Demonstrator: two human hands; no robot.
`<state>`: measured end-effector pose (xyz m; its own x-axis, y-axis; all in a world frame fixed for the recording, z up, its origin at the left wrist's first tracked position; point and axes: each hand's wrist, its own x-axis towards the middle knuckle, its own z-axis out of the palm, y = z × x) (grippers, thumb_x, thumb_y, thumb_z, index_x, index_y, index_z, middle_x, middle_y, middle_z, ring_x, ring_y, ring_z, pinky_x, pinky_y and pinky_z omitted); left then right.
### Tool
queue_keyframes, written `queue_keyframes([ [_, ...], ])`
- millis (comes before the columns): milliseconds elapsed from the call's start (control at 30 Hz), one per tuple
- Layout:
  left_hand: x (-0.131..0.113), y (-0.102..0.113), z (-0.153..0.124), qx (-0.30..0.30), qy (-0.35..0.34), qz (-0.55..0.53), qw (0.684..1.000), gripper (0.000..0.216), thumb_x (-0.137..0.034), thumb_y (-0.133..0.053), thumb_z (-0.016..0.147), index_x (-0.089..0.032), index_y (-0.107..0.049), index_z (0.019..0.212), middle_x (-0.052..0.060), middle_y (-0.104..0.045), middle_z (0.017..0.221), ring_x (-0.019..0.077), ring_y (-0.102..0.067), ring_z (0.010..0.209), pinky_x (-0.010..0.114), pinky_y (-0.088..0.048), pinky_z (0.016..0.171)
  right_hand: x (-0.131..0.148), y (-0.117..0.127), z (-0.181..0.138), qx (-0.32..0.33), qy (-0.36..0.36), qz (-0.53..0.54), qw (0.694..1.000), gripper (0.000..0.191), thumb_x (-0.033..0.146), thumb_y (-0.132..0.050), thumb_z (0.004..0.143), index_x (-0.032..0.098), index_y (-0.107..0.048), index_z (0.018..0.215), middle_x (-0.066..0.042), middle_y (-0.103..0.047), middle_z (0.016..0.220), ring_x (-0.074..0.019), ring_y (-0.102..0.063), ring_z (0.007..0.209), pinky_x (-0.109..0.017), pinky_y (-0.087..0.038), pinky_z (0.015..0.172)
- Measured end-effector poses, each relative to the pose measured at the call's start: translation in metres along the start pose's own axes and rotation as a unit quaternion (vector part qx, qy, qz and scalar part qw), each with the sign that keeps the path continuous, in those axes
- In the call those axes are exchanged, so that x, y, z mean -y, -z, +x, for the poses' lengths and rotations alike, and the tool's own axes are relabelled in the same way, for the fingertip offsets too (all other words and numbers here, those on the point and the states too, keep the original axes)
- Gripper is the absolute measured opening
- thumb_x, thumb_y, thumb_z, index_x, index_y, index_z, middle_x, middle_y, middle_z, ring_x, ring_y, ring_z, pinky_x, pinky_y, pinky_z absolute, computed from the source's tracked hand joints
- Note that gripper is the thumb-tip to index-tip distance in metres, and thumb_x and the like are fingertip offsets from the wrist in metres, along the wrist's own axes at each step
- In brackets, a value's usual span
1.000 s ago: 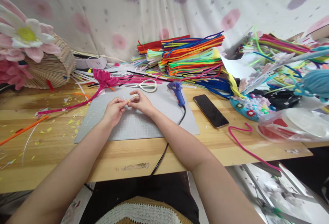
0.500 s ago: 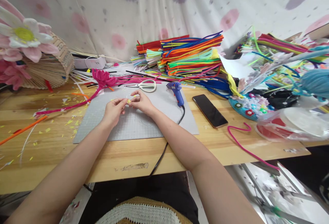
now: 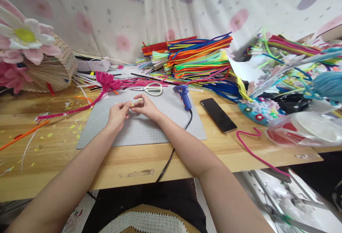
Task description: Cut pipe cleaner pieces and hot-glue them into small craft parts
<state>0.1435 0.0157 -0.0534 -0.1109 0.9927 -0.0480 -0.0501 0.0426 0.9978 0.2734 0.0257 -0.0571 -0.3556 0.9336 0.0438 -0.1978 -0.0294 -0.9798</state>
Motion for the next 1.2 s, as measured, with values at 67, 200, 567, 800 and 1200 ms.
queue_keyframes([
  [67, 0.0004, -0.0007, 0.0004, -0.004, 0.002, 0.003, 1.000, 0.032, -0.045, -0.068, 0.061, -0.014, -0.059, 0.059, -0.002, -0.052, 0.048, 0.0037, -0.034, 0.033, 0.020, -0.024, 0.033, -0.0003, 0.0001, 0.0004, -0.002, 0.003, -0.001, 1.000, 0.050, 0.018, -0.071, 0.054, 0.021, -0.041, 0.094, 0.006, -0.062, 0.070, -0.0091, -0.060, 0.065, -0.024, -0.047, 0.065],
  [200, 0.0009, -0.0019, 0.0001, -0.006, 0.006, 0.008, 1.000, 0.033, -0.045, -0.069, 0.060, -0.014, -0.059, 0.058, -0.002, -0.053, 0.049, 0.0035, -0.034, 0.034, 0.020, -0.024, 0.033, -0.0022, 0.0006, 0.0024, -0.014, 0.006, -0.009, 1.000, 0.049, 0.020, -0.071, 0.055, 0.021, -0.041, 0.094, 0.007, -0.062, 0.067, -0.0083, -0.058, 0.060, -0.024, -0.046, 0.063],
  [567, -0.0025, -0.0025, -0.0023, -0.012, 0.013, -0.027, 0.999, 0.030, -0.039, -0.073, 0.055, -0.012, -0.060, 0.057, -0.001, -0.053, 0.053, 0.0041, -0.039, 0.042, 0.018, -0.026, 0.036, 0.0001, 0.0017, 0.0015, -0.049, 0.007, -0.029, 0.998, 0.044, 0.024, -0.069, 0.056, 0.020, -0.042, 0.091, 0.007, -0.061, 0.064, -0.0094, -0.059, 0.061, -0.024, -0.046, 0.059],
  [800, -0.0051, -0.0026, -0.0040, -0.003, 0.014, -0.025, 1.000, 0.033, -0.045, -0.069, 0.059, -0.013, -0.061, 0.061, -0.001, -0.051, 0.055, 0.0050, -0.038, 0.044, 0.018, -0.029, 0.036, 0.0022, 0.0031, 0.0013, -0.081, 0.036, -0.040, 0.995, 0.040, 0.025, -0.067, 0.057, 0.021, -0.041, 0.087, 0.008, -0.060, 0.062, -0.0087, -0.058, 0.059, -0.023, -0.046, 0.059],
  [1200, -0.0043, -0.0015, -0.0049, 0.004, 0.010, -0.018, 1.000, 0.021, -0.031, -0.071, 0.056, -0.014, -0.068, 0.068, 0.000, -0.057, 0.061, 0.0057, -0.042, 0.047, 0.018, -0.029, 0.035, 0.0007, 0.0037, 0.0031, -0.114, 0.052, -0.066, 0.990, 0.046, 0.034, -0.070, 0.056, 0.022, -0.036, 0.085, 0.007, -0.060, 0.063, -0.0099, -0.058, 0.058, -0.022, -0.041, 0.054],
])
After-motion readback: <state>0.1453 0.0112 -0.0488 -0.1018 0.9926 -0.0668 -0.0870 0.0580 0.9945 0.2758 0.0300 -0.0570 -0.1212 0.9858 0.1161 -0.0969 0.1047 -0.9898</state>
